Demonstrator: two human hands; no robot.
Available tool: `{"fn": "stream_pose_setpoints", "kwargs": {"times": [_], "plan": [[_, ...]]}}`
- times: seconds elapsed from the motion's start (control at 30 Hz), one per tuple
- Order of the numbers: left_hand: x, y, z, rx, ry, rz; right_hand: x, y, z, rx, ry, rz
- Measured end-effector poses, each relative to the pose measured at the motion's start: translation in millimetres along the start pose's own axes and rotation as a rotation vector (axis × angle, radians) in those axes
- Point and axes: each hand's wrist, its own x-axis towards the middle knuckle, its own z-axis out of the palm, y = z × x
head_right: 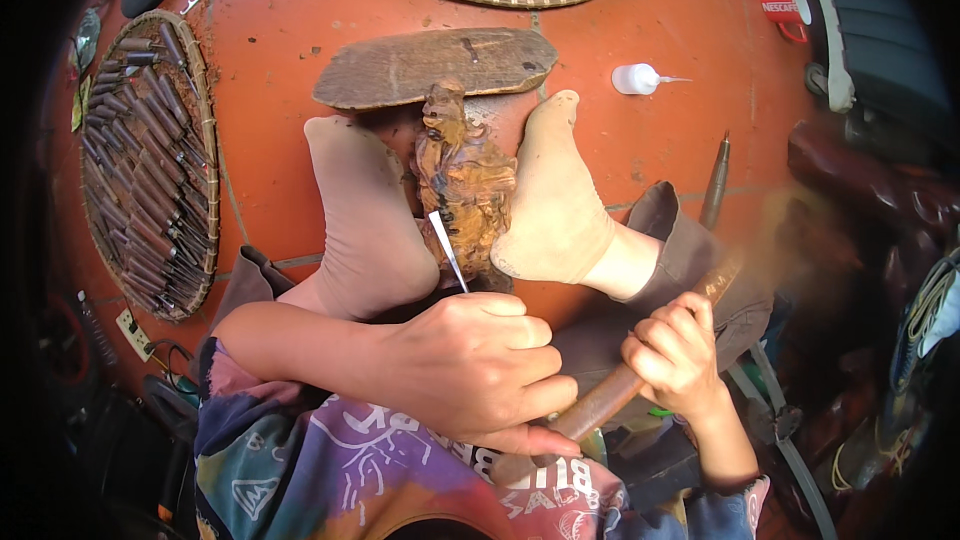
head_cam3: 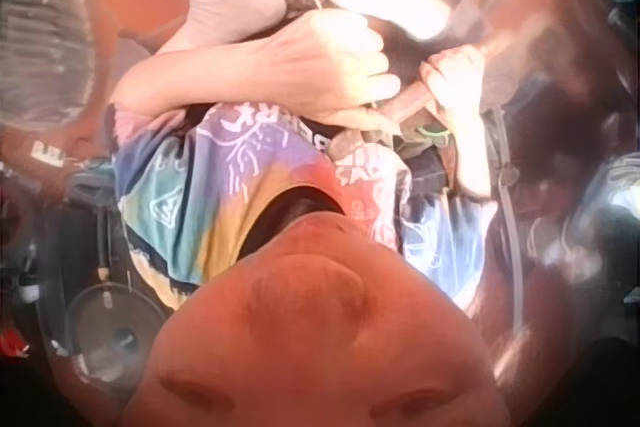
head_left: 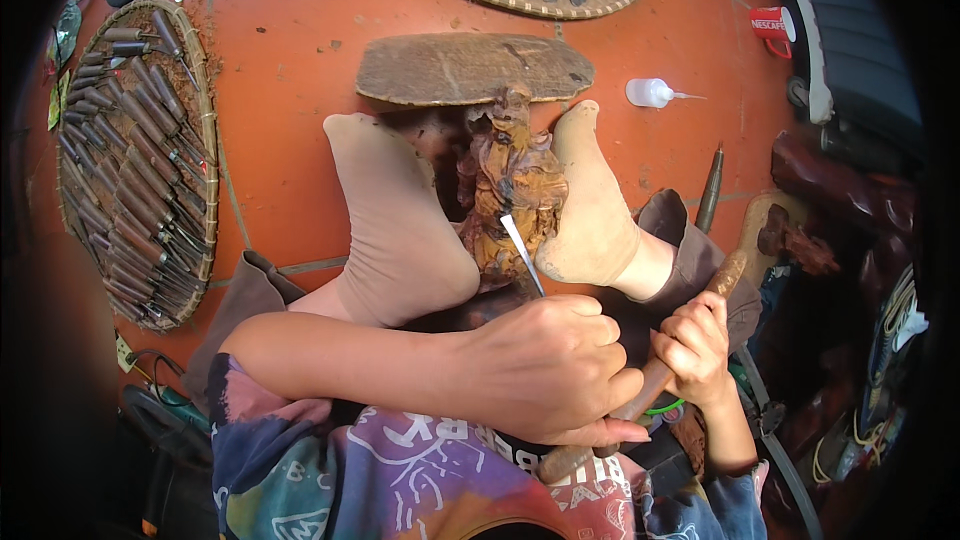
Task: The person carves a wooden sculpture using a chisel and mallet while sitting on the floor. They repeatedly strike the chisel to shape the wood, occasionally switching tools from a nearby basket.
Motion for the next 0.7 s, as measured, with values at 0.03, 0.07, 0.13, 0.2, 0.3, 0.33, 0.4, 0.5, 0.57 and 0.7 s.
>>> {"fn": "stream_pose_setpoints", "kwargs": {"times": [0.03, 0.07, 0.13, 0.2, 0.3, 0.33, 0.4, 0.5, 0.57, 0.7], "plan": [[-0.8, 0.6, 0.3, 0.007, 0.012, -0.002, 2.7, 0.3, 0.2, 0.014, -0.023, 0.022], [-1.3, 1.4, 0.8, 0.013, 0.024, -0.005, 2.5, 3.0, 1.5, 0.01, -0.049, 0.028], [-0.5, 4.5, -0.5, 0.049, -0.018, -0.113, -2.7, 10.2, 11.7, 0.007, -0.09, 0.04], [-0.5, 7.1, 1.7, 0.085, -0.059, -0.185, -7.4, 13.0, 21.4, -0.051, -0.116, 0.048], [1.8, 9.9, 4.0, 0.095, -0.128, -0.192, -2.9, 19.5, 30.3, -0.122, -0.111, 0.019], [2.9, 10.0, 6.5, 0.064, -0.122, -0.155, -1.8, 20.3, 31.6, -0.125, -0.129, 0.019], [4.4, 11.0, 12.1, 0.008, -0.103, -0.084, 0.8, 21.6, 32.5, -0.132, -0.167, 0.009], [4.2, 18.5, 9.9, -0.057, -0.15, -0.173, 6.5, 25.4, 25.4, -0.115, -0.227, -0.007], [-3.9, 23.7, 1.1, -0.058, -0.05, -0.254, 9.8, 25.1, 28.8, -0.105, -0.198, -0.013], [-46.4, 27.3, -57.8, 0.103, 0.239, -0.438, 7.2, 14.3, 32.6, -0.056, -0.124, 0.018]]}}
